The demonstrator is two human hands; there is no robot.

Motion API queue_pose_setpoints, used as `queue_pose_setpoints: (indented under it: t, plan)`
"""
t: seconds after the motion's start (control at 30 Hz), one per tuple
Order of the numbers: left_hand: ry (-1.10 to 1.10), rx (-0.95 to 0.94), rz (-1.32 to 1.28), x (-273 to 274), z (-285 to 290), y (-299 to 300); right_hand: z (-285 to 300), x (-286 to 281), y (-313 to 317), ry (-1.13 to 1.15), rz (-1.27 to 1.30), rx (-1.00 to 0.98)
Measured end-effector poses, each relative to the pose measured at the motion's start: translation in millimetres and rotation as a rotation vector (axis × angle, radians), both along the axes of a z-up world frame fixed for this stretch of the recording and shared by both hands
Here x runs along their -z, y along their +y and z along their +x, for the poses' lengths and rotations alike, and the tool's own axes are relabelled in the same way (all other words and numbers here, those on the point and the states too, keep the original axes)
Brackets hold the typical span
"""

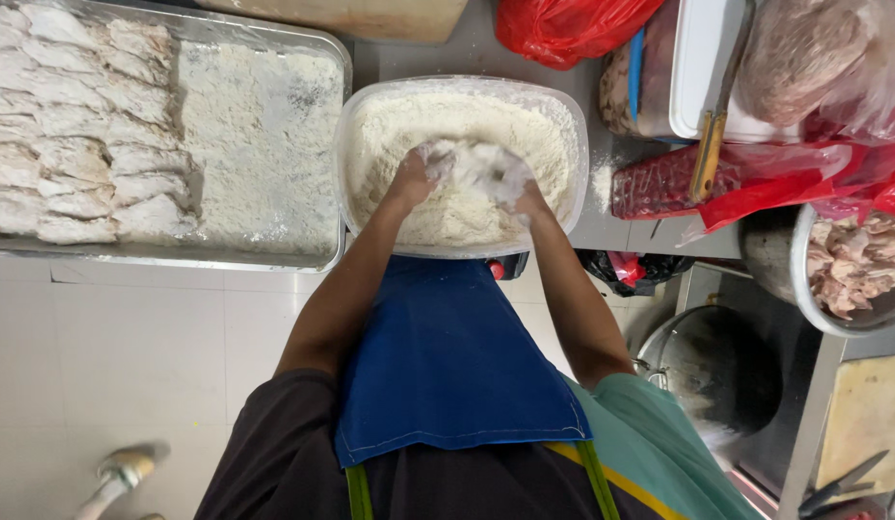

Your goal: The person coats raw chicken pieces in flour by hand. They repeatedly pick up chicken from a container, submerge it in a tub of flour, and place the coated pieces onto a metal tray. A second person is visible working alongside them on the same task.

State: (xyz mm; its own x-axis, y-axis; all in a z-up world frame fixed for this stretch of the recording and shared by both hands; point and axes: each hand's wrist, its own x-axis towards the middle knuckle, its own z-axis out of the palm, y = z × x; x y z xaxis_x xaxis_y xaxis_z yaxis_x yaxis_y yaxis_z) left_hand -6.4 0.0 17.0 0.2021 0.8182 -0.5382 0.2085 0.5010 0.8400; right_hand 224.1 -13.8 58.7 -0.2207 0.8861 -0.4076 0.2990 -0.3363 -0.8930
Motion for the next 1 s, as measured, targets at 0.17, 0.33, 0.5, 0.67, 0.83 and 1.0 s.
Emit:
queue_pose_setpoints:
  t: [0.17, 0.33, 0.5, 0.67, 0.83, 1.0]
  plan:
    - [0.113, -0.114, 0.178, 30, -13, -13, 14, 32, 13, -0.201, 0.166, 0.070]
    - [0.070, -0.187, 0.305, 72, -24, -25, 31, 33, 27, -0.816, 0.606, -0.302]
    - [0.241, -0.122, 0.408, 52, -21, -18, 36, 31, 24, -0.175, 0.089, -0.044]
    - [0.304, -0.117, 0.492, -8, -12, -15, 40, 67, 16, -0.280, 0.473, -0.160]
    - [0.003, -0.124, 0.062, 4, 1, -26, 14, 24, -5, -0.667, 0.826, -0.389]
    - [-0.480, -0.455, -0.029, 38, -9, -52, -40, -47, -18, -0.492, 0.992, -0.568]
